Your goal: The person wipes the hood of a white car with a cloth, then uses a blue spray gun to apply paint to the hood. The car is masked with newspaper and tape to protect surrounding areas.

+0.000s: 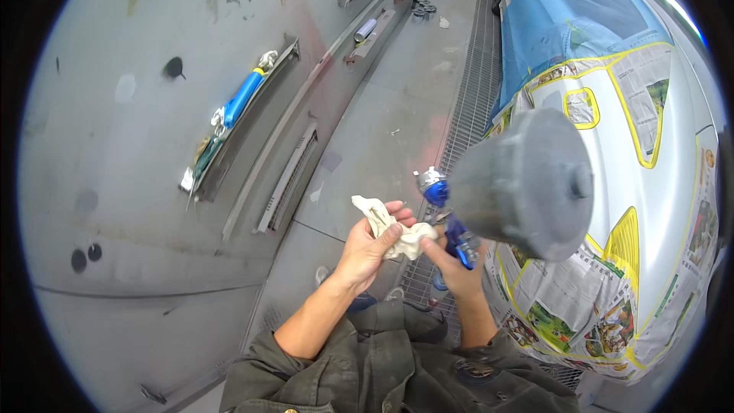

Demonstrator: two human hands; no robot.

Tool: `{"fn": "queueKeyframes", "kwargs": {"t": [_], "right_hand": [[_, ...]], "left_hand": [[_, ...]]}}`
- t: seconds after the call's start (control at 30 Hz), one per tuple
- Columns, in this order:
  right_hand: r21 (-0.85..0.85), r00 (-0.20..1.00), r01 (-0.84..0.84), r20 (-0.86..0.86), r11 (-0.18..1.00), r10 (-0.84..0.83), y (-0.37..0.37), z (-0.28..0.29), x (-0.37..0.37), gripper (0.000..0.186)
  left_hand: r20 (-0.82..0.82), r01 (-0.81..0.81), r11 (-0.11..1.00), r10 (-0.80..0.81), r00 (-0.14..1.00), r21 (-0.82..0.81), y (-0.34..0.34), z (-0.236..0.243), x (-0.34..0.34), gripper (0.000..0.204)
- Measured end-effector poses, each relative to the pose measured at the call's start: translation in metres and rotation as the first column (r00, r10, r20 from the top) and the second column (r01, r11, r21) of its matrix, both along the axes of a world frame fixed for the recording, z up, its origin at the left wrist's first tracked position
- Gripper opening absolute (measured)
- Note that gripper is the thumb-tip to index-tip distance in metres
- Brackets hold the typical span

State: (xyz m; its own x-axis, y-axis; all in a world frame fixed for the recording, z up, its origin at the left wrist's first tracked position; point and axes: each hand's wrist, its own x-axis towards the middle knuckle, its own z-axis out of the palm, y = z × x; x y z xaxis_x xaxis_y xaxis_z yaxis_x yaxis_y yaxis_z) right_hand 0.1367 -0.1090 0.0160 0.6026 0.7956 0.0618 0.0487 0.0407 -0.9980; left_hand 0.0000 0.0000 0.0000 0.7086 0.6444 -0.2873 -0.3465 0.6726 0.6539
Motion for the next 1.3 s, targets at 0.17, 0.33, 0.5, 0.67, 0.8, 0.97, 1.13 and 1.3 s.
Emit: {"fn": "queueKeyframes", "kwargs": {"t": [0.17,0.33,0.5,0.67,0.8,0.97,1.13,1.3], "right_hand": [[0.083,0.957,0.219,-0.211,0.972,-0.198,0.075,-0.018,0.025,0.018],[0.164,0.922,0.267,-0.331,0.950,-0.202,0.164,-0.028,0.023,0.023],[0.149,0.902,0.340,-0.329,0.928,-0.278,0.222,-0.008,0.011,0.016],[0.127,0.909,0.373,-0.249,0.919,-0.334,0.254,-0.003,0.038,0.026],[0.114,0.913,0.364,-0.240,0.924,-0.330,0.275,-0.014,0.078,0.038],[0.345,0.890,0.409,-0.354,0.845,-0.287,0.308,-0.049,0.134,0.044],[0.153,0.779,0.611,-0.290,0.777,-0.555,0.346,-0.023,0.205,0.038],[0.143,0.706,0.697,-0.313,0.703,-0.636,0.336,-0.034,0.274,0.027]], "left_hand": [[-0.042,0.170,0.979,-0.167,0.985,0.112,0.099,-0.015,-0.004,0.043],[-0.141,0.194,0.934,-0.158,0.977,0.301,0.218,-0.025,-0.009,0.041],[-0.070,0.121,0.977,-0.110,0.991,0.177,0.306,-0.011,0.016,0.030],[0.064,0.143,0.969,-0.159,0.985,0.201,0.375,0.004,0.057,0.025],[0.026,0.365,0.887,-0.387,0.921,0.285,0.395,0.020,0.119,0.035],[-0.103,0.450,0.765,-0.457,0.883,0.462,0.396,0.018,0.215,0.028],[-0.220,0.345,0.644,-0.268,0.938,0.683,0.408,0.007,0.308,0.023],[-0.091,0.342,0.752,-0.355,0.930,0.563,0.415,0.022,0.391,0.022]]}}
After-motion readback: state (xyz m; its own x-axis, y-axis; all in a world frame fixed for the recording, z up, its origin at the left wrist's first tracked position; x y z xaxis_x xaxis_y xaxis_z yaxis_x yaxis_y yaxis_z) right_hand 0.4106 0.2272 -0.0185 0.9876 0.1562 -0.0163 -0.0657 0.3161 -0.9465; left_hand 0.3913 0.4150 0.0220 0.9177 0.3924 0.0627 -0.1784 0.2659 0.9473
